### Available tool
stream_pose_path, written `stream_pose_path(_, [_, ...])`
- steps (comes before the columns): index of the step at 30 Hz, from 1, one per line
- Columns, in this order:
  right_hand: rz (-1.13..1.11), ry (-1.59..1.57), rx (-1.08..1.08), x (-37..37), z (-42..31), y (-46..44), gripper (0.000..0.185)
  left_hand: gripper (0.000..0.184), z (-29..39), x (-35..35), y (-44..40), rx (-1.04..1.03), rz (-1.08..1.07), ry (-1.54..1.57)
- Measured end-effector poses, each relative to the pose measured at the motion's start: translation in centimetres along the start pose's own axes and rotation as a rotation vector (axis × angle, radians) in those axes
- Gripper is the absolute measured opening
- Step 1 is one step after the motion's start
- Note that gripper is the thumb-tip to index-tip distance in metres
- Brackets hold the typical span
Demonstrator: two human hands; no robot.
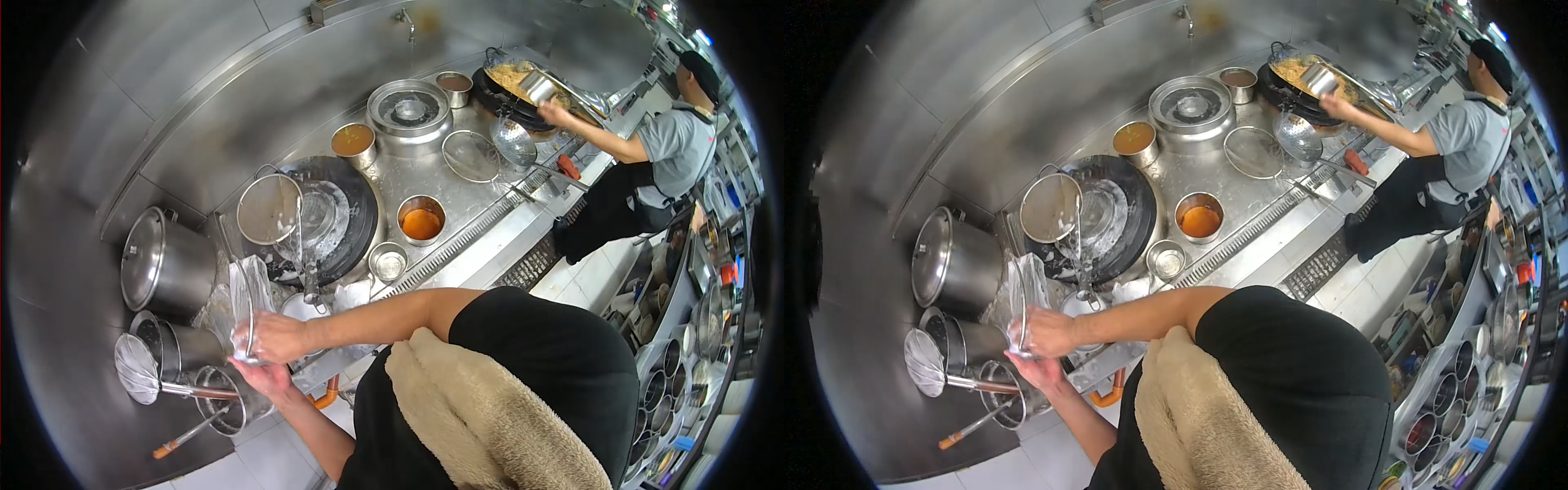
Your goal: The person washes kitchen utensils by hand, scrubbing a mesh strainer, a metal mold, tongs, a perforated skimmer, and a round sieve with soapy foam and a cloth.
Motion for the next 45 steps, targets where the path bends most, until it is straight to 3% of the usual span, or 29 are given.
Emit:
stream_pose_path(6, [-0.179, -0.178, 0.081, -2.3, 0.3, 0.3, 0.038, 0.063, 0.7, -1.8, 0.6, 0.058, -0.093, 0.066])
stream_pose_path(9, [-0.336, 0.032, 0.180, -2.8, -0.8, -0.1, 0.040, 0.059, 0.7, -3.3, 1.3, 0.049, -0.048, 0.012])
stream_pose_path(11, [-0.224, 0.032, 0.197, -1.8, -0.5, -0.4, 0.041, 0.057, 0.7, -0.3, 0.2, 0.045, -0.045, 0.027])
stream_pose_path(12, [-0.171, 0.024, 0.207, -1.5, -0.6, -0.5, 0.042, 0.053, 0.9, -0.4, -0.3, 0.040, -0.164, 0.060])
stream_pose_path(14, [-0.027, 0.155, 0.122, -0.3, 0.1, -0.9, 0.039, 0.048, 0.1, -3.7, 0.4, 0.093, -0.101, 0.137])
stream_pose_path(16, [0.539, 0.199, 0.218, 4.4, -3.0, 1.6, 0.035, 0.046, 0.2, -1.9, -0.9, 0.042, -0.087, 0.164])
stream_pose_path(17, [-0.046, 0.188, -0.163, 2.1, -1.8, -1.8, 0.035, 0.044, -0.2, -2.0, -1.1, 0.037, -0.080, 0.189])
stream_pose_path(18, [0.248, 0.132, 0.048, 2.3, -2.2, -0.6, 0.037, 0.042, 0.0, -1.5, -1.2, -0.012, 0.040, 0.128])
stream_pose_path(19, [0.311, 0.168, 0.093, 2.6, -2.6, 0.3, 0.039, 0.043, 0.0, -0.7, -2.2, -0.022, 0.024, 0.206])
stream_pose_path(21, [0.227, 0.181, 0.079, 2.5, -1.5, 0.9, 0.042, 0.047, 0.0, -2.8, -1.7, 0.018, -0.080, 0.327])
stream_pose_path(23, [0.154, 0.103, 0.174, 3.7, 0.1, 1.6, 0.038, 0.046, 0.3, -4.1, -1.2, -0.004, 0.006, 0.378])
stream_pose_path(24, [0.098, 0.220, 0.154, 3.8, 1.4, 0.7, 0.036, 0.045, 0.4, -4.7, -0.7, -0.006, 0.014, 0.341])
stream_pose_path(27, [0.271, 0.248, -0.022, 9.0, 5.4, -3.3, 0.037, 0.045, 0.3, -4.7, 0.6, 0.004, 0.028, 0.224])
stream_pose_path(30, [0.415, 0.274, -0.142, 9.7, 6.9, -3.9, 0.038, 0.045, -0.5, -4.6, 0.1, -0.007, -0.028, 0.149])
stream_pose_path(36, [0.116, 0.205, 0.118, 3.7, 0.1, 1.1, 0.042, 0.046, -0.3, -3.1, -1.1, -0.033, -0.047, 0.248])
stream_pose_path(39, [0.449, 0.167, 0.061, 7.7, 4.4, -1.5, 0.039, 0.047, -0.4, -4.0, 0.6, -0.003, -0.007, 0.262])
stream_pose_path(41, [0.509, 0.181, -0.044, 10.9, 6.7, -3.7, 0.038, 0.047, -0.6, -4.1, 1.0, -0.007, -0.001, 0.214])
stream_pose_path(45, [0.469, 0.174, -0.048, 11.2, 7.2, -4.4, 0.038, 0.047, -0.6, -2.8, 0.6, -0.040, 0.007, 0.145])
Point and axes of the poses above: each hand's wrist, its own y-axis away from the middle knuckle, its own x-axis out of the back of the hand, z = x × y, the point moved 10 cm from there along -y, towards the middle knuckle, and after that the axes turned 11 degrees about -x, right-handed, at the moved point
